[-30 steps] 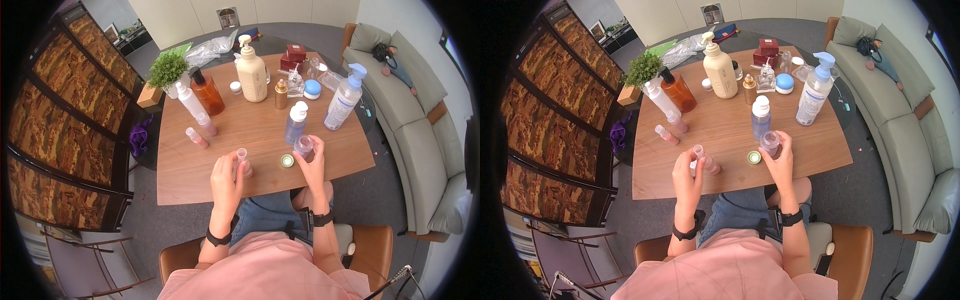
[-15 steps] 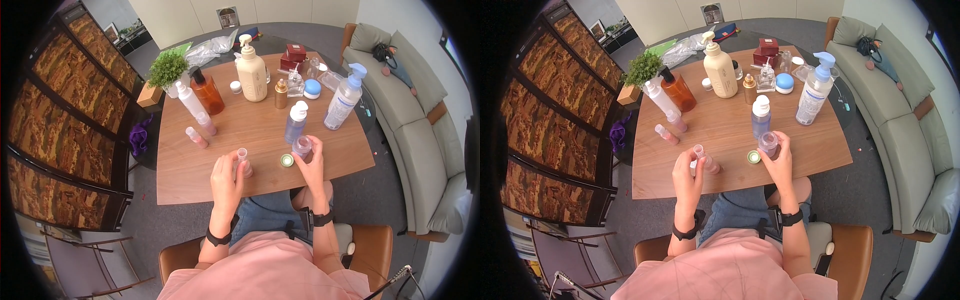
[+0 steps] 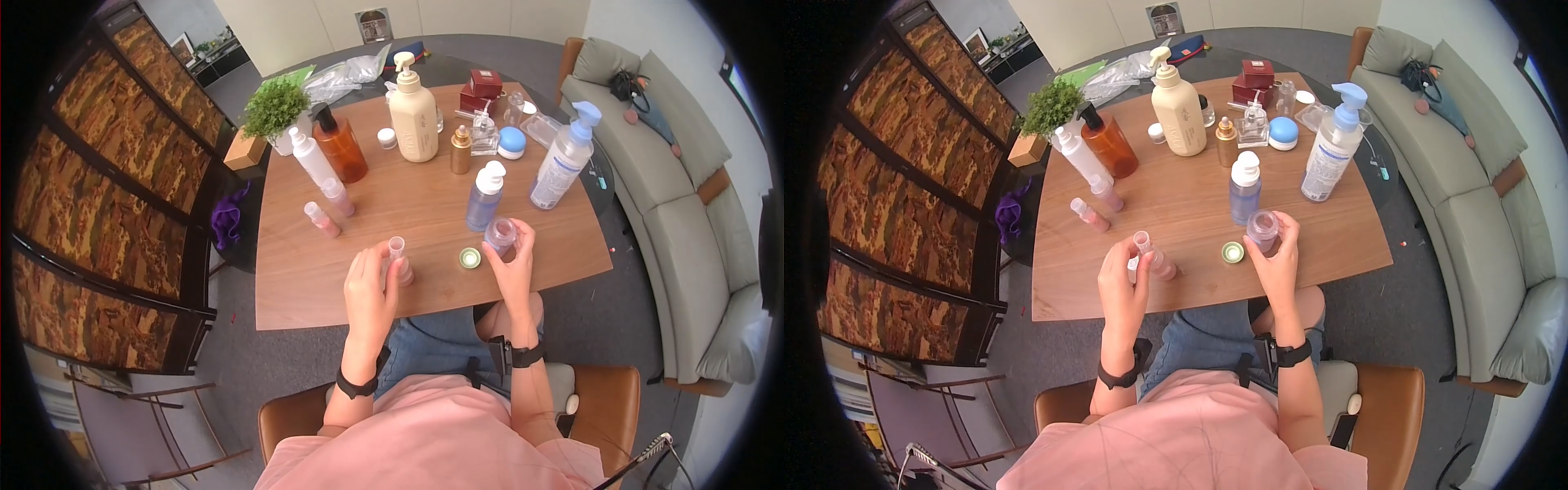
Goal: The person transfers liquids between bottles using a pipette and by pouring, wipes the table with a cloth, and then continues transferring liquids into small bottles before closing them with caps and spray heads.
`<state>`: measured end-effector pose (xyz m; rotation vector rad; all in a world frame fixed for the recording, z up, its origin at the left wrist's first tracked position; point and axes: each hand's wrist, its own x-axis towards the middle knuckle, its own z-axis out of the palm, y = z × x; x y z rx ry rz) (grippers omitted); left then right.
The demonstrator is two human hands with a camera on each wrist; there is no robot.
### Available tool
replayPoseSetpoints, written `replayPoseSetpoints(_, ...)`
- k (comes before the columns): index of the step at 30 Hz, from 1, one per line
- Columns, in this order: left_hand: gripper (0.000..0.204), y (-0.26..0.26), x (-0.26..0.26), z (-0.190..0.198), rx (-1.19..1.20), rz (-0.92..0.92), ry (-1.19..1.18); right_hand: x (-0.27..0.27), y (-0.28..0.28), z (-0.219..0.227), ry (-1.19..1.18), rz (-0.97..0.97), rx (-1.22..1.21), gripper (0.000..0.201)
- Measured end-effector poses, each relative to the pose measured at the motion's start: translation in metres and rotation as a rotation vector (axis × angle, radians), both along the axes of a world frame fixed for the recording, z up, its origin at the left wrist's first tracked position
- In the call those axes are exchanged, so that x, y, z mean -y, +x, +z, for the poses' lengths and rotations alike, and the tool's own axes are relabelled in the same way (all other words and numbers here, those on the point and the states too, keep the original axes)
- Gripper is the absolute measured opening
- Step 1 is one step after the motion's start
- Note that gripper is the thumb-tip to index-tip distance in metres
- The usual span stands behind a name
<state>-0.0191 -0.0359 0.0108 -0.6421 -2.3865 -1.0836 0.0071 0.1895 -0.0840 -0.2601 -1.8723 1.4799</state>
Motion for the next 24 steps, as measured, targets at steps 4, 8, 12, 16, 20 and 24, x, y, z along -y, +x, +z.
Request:
replayPoseSetpoints(4, 0.018, 0.0, -0.003, 0.002, -0.02, -0.008, 0.038, 0.0, 0.0, -0.001, -0.032, -0.011, -0.023, 0.062)
replayPoseSetpoints(8, 0.018, 0.0, -0.002, 0.001, -0.026, -0.013, 0.039, 0.001, 0.003, 0.005, -0.045, -0.029, -0.05, 0.062)
replayPoseSetpoints(12, 0.018, -0.001, -0.001, 0.001, -0.018, -0.013, 0.037, 0.013, 0.008, 0.024, 0.108, -0.07, -0.063, 0.059)
replayPoseSetpoints(16, 0.018, 0.0, -0.001, 0.002, -0.013, -0.014, 0.041, 0.026, 0.01, 0.052, 0.256, -0.022, -0.115, 0.059)
replayPoseSetpoints(20, 0.018, -0.001, -0.001, 0.001, -0.024, -0.021, 0.038, 0.039, 0.011, 0.083, 0.384, 0.018, -0.148, 0.061)
replayPoseSetpoints(24, 0.019, -0.001, -0.002, 0.001, -0.024, -0.034, 0.045, 0.047, 0.008, 0.102, 0.45, 0.074, -0.147, 0.064)
